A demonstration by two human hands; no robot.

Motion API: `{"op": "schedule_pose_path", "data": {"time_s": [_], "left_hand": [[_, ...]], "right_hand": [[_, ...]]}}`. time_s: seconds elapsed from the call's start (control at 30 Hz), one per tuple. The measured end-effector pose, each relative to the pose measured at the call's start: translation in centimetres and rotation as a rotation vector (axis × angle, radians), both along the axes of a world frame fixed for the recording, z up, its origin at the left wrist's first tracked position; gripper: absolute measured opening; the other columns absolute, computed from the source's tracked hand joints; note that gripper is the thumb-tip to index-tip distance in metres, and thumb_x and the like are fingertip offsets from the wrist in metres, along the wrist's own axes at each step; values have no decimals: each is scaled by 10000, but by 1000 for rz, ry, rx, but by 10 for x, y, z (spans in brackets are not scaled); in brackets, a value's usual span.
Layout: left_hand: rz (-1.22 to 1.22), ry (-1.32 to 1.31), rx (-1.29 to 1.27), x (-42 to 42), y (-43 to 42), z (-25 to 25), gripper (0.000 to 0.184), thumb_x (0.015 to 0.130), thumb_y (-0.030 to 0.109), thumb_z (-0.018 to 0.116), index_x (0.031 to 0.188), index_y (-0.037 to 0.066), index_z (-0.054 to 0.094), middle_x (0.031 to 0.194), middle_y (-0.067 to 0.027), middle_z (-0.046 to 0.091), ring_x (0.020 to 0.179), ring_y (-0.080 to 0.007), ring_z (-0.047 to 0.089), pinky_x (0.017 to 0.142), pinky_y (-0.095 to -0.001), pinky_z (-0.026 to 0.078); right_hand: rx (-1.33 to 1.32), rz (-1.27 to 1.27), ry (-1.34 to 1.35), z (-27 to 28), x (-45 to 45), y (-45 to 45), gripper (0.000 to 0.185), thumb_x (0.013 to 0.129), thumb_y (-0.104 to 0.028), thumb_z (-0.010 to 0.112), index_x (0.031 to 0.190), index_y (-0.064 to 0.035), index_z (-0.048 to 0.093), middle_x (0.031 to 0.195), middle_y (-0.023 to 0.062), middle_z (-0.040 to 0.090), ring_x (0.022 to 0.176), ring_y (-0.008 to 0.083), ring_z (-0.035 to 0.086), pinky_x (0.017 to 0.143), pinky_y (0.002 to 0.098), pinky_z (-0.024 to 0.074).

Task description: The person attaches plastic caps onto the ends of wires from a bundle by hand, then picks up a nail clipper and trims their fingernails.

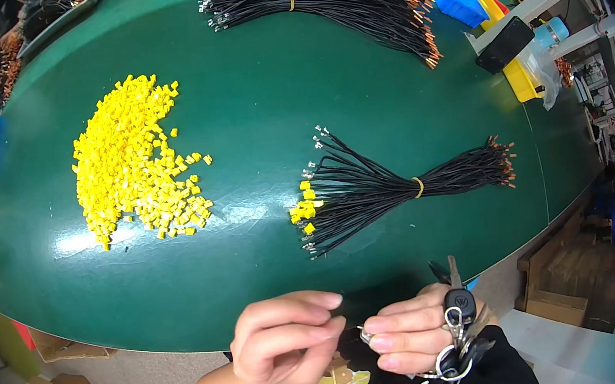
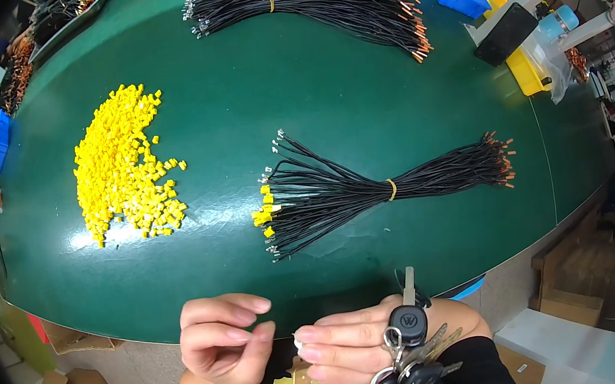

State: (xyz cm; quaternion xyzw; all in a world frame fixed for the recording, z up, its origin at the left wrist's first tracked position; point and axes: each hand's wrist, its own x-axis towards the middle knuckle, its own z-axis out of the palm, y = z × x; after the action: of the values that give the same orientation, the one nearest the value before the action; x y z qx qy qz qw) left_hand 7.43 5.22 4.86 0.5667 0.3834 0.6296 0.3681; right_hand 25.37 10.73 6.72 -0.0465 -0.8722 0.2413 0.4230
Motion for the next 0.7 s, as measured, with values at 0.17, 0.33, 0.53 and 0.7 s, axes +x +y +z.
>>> {"op": "schedule_pose_path", "data": {"time_s": [0.17, 0.33, 0.53, 0.7], "left_hand": [[-1, -102, 3, 0, -1, -8, 342, 693, -162, 568, 883, 70, 403, 853, -92, 445, 740, -204, 565, 703, -336, 504], [-15, -114, 11, 4, -2, -8, 344, 698, -157, 572, 884, 71, 393, 856, -93, 446, 726, -200, 568, 690, -331, 509], [-26, -47, 24, 3, -2, -5, 339, 702, -151, 578, 888, 64, 395, 862, -99, 449, 710, -200, 579, 670, -323, 519], [-35, -9, 27, 1, -2, -4, 344, 697, -152, 584, 895, 57, 395, 863, -103, 450, 718, -207, 592, 667, -317, 527]], "right_hand": [[-9, -41, 19, -2, -6, -3, 252, 664, -54, 705, 874, -29, 568, 897, 97, 579, 874, 242, 597, 682, 293, 549], [-13, -126, -51, 1, -6, -5, 323, 678, -97, 710, 947, -68, 535, 944, 71, 573, 907, 224, 589, 737, 305, 536], [12, -159, -159, 6, -5, -6, 359, 684, -122, 721, 977, -107, 514, 931, 35, 577, 884, 205, 600, 748, 310, 528], [42, -138, -148, 4, -4, -5, 317, 692, -114, 710, 952, -100, 528, 930, 41, 583, 874, 207, 603, 744, 307, 526]]}}
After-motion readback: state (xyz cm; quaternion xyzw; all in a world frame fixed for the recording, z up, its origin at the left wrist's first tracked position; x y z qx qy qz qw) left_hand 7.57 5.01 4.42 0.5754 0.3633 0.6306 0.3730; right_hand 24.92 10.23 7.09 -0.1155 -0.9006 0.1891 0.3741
